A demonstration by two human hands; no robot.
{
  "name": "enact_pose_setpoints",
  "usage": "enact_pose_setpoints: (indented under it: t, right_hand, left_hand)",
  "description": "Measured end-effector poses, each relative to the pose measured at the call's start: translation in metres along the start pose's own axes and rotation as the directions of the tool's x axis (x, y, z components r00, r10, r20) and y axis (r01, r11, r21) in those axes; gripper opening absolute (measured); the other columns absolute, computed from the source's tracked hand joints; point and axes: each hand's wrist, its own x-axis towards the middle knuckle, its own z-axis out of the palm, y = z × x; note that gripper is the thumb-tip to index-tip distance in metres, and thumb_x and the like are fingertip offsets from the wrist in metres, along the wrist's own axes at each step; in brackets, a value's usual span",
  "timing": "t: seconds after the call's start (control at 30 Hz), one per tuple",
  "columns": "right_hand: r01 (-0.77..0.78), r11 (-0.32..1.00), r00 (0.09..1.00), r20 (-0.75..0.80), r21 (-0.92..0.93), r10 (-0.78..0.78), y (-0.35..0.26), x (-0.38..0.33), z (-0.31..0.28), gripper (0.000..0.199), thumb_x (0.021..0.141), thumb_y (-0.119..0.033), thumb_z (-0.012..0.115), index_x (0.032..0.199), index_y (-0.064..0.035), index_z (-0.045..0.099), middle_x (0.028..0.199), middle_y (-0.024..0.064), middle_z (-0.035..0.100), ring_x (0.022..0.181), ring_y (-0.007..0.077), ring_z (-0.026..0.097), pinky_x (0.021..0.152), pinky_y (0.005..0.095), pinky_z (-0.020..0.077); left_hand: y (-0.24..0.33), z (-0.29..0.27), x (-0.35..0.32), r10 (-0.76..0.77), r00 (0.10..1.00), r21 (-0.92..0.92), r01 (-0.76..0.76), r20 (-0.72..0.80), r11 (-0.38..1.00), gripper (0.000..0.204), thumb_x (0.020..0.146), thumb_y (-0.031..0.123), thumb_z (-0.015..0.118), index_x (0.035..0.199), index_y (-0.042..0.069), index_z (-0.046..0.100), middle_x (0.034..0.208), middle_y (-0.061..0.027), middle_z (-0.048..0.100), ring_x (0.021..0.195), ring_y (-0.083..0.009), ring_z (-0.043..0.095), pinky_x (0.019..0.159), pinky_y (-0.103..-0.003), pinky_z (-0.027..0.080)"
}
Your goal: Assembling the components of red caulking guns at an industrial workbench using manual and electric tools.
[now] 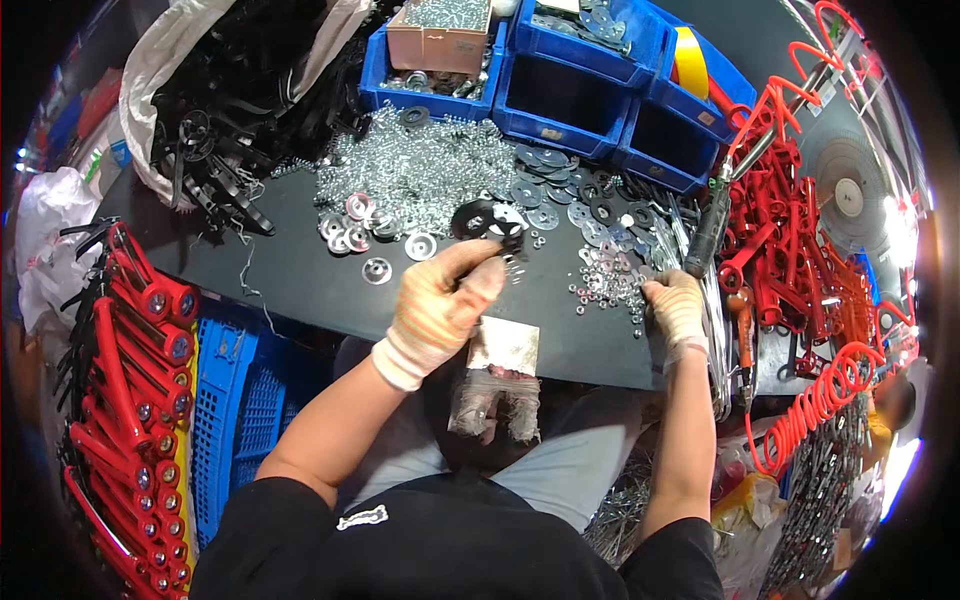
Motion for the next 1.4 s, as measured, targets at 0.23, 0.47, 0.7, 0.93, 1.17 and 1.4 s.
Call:
enact_pose_setpoints:
  t: [0.23,0.47,0.7,0.93,1.17,1.4]
  right_hand:
    - [-0.144,-0.063,0.949,0.120,0.988,-0.292,-0.137,-0.126,0.013,0.023,0.084,-0.025,0.070,0.084,-0.0086,0.054,0.071,0.0073,0.059,0.059,0.0170,0.057,0.048,0.0267,0.0448]
    - [-0.328,0.086,0.826,0.330,0.941,-0.456,-0.172,-0.165,-0.005,0.064,0.087,-0.014,0.066,0.141,-0.0020,0.033,0.078,0.0015,0.059,0.054,0.0061,0.049,0.048,0.0182,0.0384]
    - [-0.323,0.015,0.825,0.289,0.946,-0.486,-0.150,-0.145,0.026,0.070,0.086,-0.015,0.066,0.143,0.0005,0.029,0.094,0.0013,0.059,0.073,0.0029,0.051,0.065,0.0185,0.0444]
    - [0.267,0.850,0.936,0.088,0.454,-0.341,-0.088,-0.060,0.061,0.048,0.082,-0.016,0.068,0.127,-0.0089,0.053,0.071,0.0101,0.063,0.063,0.0162,0.057,0.064,0.0301,0.0480]
    - [0.754,0.655,0.655,-0.119,0.041,-0.746,-0.126,-0.061,0.056,0.025,0.084,-0.017,0.065,0.109,-0.0155,0.062,0.100,0.0110,0.064,0.092,0.0318,0.061,0.078,0.0405,0.0499]
    - [0.814,0.580,0.560,0.252,0.007,-0.789,-0.181,-0.066,0.107,0.021,0.078,-0.011,0.060,0.099,-0.0126,0.063,0.091,0.0103,0.061,0.090,0.0318,0.060,0.075,0.0434,0.0492]
  left_hand:
    - [0.008,0.015,-0.005,-0.149,0.988,-0.249,0.152,0.031,0.957,0.032,0.089,0.022,0.067,0.110,-0.002,0.063,0.084,-0.0019,0.064,0.070,-0.0050,0.055,0.063,-0.020,0.045]
    - [0.014,0.023,-0.023,-0.156,0.988,-0.270,0.153,0.008,0.951,0.029,0.091,0.020,0.066,0.109,-0.003,0.063,0.092,-0.0032,0.067,0.081,-0.0065,0.058,0.073,-0.022,0.048]
    - [0.003,0.029,-0.007,-0.147,0.989,-0.218,0.140,-0.018,0.966,0.030,0.092,0.028,0.063,0.102,0.000,0.065,0.074,0.0030,0.058,0.063,-0.0031,0.049,0.056,-0.020,0.041]
    - [-0.022,-0.018,0.010,-0.305,0.945,-0.298,0.260,-0.117,0.919,0.046,0.088,0.028,0.068,0.122,0.003,0.050,0.088,-0.0056,0.059,0.066,-0.0093,0.054,0.050,-0.022,0.047]
    - [-0.022,-0.103,-0.015,0.118,0.836,-0.052,-0.172,-0.536,0.984,0.033,0.091,0.019,0.064,0.119,0.006,0.055,0.092,-0.0033,0.061,0.069,-0.0066,0.056,0.054,-0.019,0.047]
    - [0.003,-0.211,-0.068,0.166,0.479,0.230,0.077,-0.862,0.970,0.034,0.090,0.025,0.063,0.116,0.006,0.055,0.092,-0.0008,0.058,0.070,-0.0076,0.054,0.054,-0.021,0.044]
